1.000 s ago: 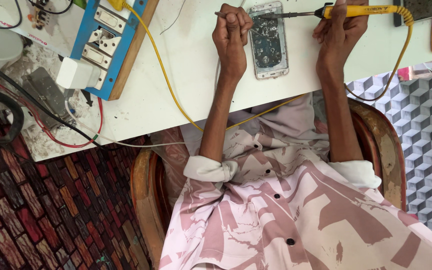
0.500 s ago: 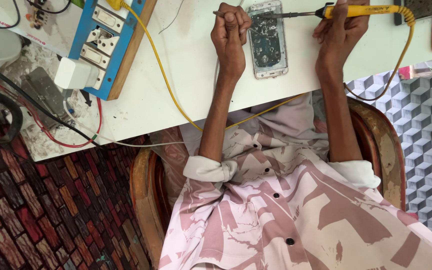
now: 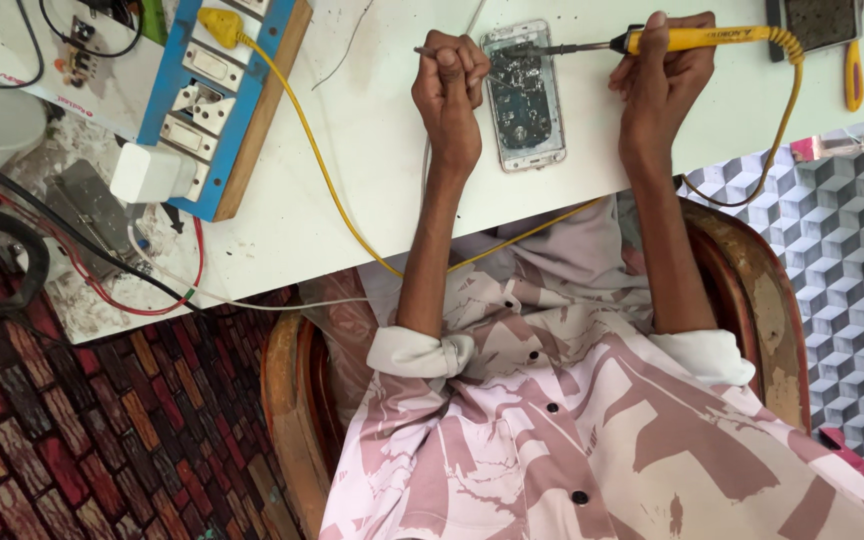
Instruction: The person sits at a repair workbench holding a soldering iron in the right hand and a small tool in the left, soldering components on a disassembled smartphone motherboard lying on the desk. They reposition the board and continue applying the iron to different points on the board throughout the episode.
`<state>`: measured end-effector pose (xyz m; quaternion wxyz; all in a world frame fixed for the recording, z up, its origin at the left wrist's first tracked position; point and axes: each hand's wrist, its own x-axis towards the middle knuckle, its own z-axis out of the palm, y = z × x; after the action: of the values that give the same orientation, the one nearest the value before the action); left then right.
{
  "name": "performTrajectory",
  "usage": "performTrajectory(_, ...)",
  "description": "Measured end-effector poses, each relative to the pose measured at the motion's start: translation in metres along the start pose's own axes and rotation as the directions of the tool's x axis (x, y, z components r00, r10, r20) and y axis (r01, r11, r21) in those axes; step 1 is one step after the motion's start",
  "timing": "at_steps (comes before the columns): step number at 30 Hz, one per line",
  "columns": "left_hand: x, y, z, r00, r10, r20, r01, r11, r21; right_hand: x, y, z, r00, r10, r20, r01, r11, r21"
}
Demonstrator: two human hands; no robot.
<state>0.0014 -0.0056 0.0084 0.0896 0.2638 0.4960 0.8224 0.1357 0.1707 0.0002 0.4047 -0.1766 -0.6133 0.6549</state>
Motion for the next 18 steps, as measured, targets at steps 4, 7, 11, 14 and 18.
performTrajectory(4,-0.0009,0.001,0.0008,0.999,-0.028,-0.019,0.028,0.999,-0.017,-0.002,-0.002,0.0034,1.0,-0.015,-0.008,0.015,1.0,0.005)
performTrajectory(7,0.0003,-0.0001,-0.0005,1.0,-0.013,-0.011,0.013,1.0,-0.016,-0.0025,-0.0014,0.0039,1.0,-0.014,-0.014,0.014,1.0,0.004)
performTrajectory(11,-0.0011,-0.0015,-0.0011,1.0,-0.006,-0.012,0.006,1.0,0.001,-0.0023,-0.0007,-0.0001,0.999,0.027,-0.032,-0.026,0.999,0.033)
performTrajectory(14,-0.0014,-0.0021,-0.0011,1.0,0.011,0.006,-0.011,1.0,-0.008,0.001,-0.0004,-0.0029,0.998,0.031,-0.057,-0.026,0.996,0.088)
performTrajectory(18,-0.0024,-0.0012,0.0,1.0,-0.006,-0.019,0.006,1.0,-0.013,-0.0003,-0.0033,-0.0012,0.998,0.051,-0.044,-0.049,0.997,0.053)
